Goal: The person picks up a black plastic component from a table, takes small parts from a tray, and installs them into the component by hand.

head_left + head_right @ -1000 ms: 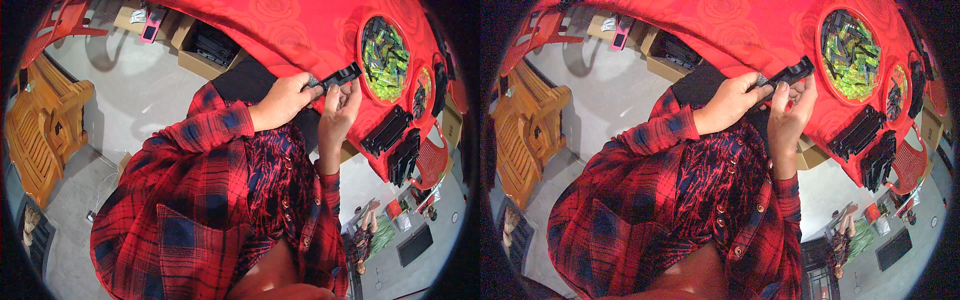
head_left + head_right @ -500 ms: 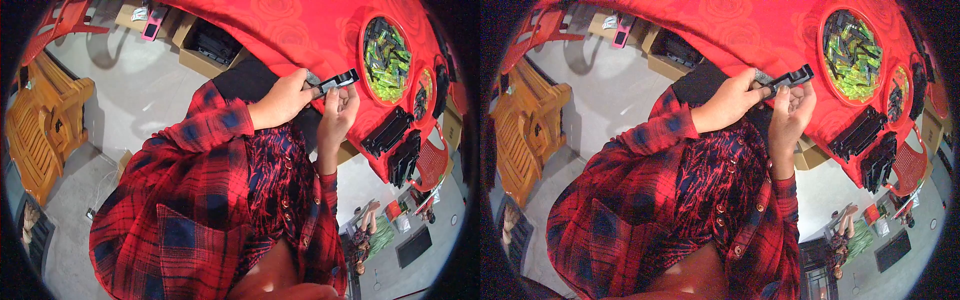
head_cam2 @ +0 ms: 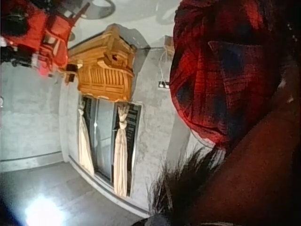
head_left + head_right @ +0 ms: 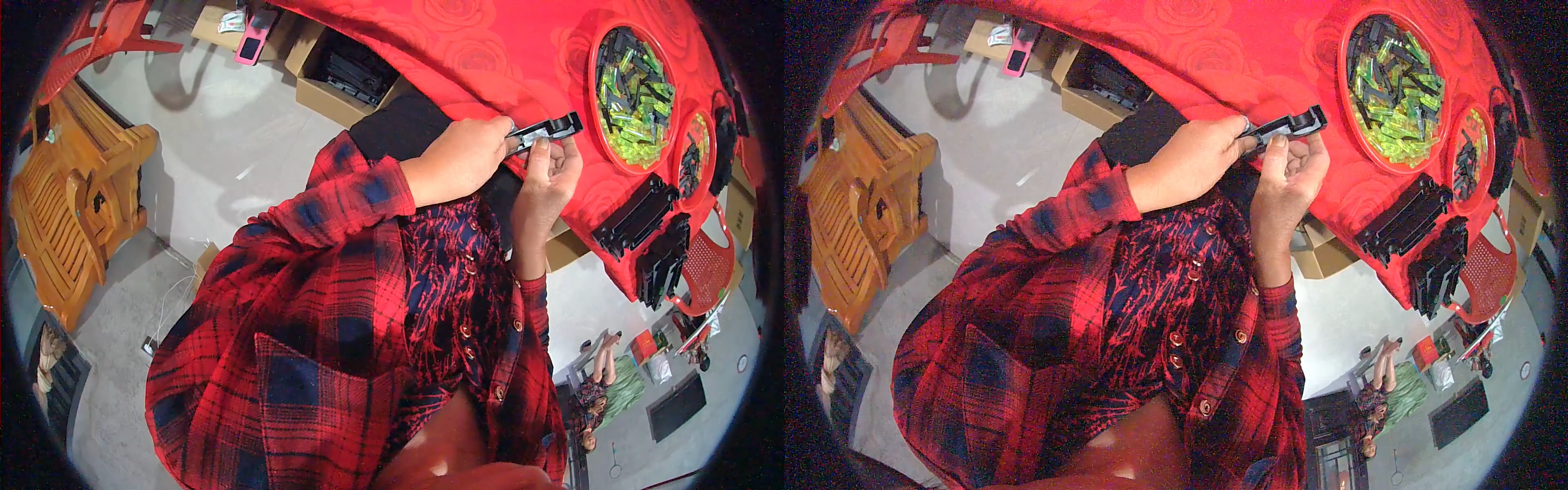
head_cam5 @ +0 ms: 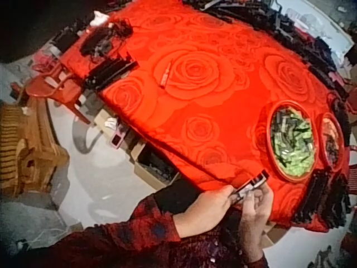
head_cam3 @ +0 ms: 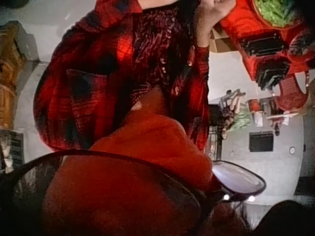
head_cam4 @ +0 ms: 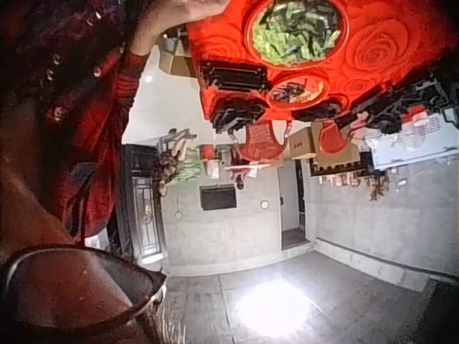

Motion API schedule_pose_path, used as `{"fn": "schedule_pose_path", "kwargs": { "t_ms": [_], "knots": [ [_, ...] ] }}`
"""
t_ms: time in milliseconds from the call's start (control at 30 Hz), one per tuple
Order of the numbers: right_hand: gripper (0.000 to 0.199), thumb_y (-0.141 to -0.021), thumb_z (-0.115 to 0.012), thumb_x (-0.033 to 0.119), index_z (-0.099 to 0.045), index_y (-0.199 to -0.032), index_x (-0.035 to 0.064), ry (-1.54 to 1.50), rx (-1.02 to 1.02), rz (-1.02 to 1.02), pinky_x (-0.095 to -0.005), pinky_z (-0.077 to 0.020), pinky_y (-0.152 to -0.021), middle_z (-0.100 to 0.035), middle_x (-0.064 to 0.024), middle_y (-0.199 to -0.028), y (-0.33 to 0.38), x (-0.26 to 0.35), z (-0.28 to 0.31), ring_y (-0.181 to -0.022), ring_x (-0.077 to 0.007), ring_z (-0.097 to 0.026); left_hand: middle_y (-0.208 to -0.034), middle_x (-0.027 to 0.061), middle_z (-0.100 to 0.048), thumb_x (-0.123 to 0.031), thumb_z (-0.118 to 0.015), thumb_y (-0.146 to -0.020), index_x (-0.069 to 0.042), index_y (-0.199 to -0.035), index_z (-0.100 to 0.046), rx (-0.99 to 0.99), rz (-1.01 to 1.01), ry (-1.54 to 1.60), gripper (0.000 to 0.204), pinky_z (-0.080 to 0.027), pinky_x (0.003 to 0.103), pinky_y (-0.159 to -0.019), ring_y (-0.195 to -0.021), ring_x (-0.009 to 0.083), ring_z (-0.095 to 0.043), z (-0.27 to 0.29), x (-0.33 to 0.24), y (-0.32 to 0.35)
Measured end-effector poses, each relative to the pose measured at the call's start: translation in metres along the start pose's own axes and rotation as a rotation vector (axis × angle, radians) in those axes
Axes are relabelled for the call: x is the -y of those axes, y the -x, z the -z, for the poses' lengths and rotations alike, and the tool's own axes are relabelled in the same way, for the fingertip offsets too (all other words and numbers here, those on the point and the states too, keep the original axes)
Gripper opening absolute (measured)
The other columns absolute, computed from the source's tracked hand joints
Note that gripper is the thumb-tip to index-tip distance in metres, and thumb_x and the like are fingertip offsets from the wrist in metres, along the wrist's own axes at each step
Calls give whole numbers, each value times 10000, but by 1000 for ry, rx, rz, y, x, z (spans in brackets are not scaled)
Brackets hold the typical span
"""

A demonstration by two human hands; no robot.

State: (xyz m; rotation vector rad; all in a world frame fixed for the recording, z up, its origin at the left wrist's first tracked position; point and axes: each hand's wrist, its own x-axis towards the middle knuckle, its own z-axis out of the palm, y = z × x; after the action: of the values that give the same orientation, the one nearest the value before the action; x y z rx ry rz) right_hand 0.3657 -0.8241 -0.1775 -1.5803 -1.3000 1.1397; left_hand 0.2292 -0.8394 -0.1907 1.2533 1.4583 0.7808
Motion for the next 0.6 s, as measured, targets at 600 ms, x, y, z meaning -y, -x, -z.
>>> {"fn": "schedule_pose_path", "kwargs": {
  "t_ms": [600],
  "knots": [
    [78,-827,-640,-28,-617,-900,-12,488,-1,377,-413,-462,-708,-550,-136,-819,-5,40,1,-789,-302,-548,-849,235,-625,-129,-589,-918,-18,-1025,-524,-128,-225,-293,168,-481,528,-706,-849,449,-613,18,-27,1]
  ]
}}
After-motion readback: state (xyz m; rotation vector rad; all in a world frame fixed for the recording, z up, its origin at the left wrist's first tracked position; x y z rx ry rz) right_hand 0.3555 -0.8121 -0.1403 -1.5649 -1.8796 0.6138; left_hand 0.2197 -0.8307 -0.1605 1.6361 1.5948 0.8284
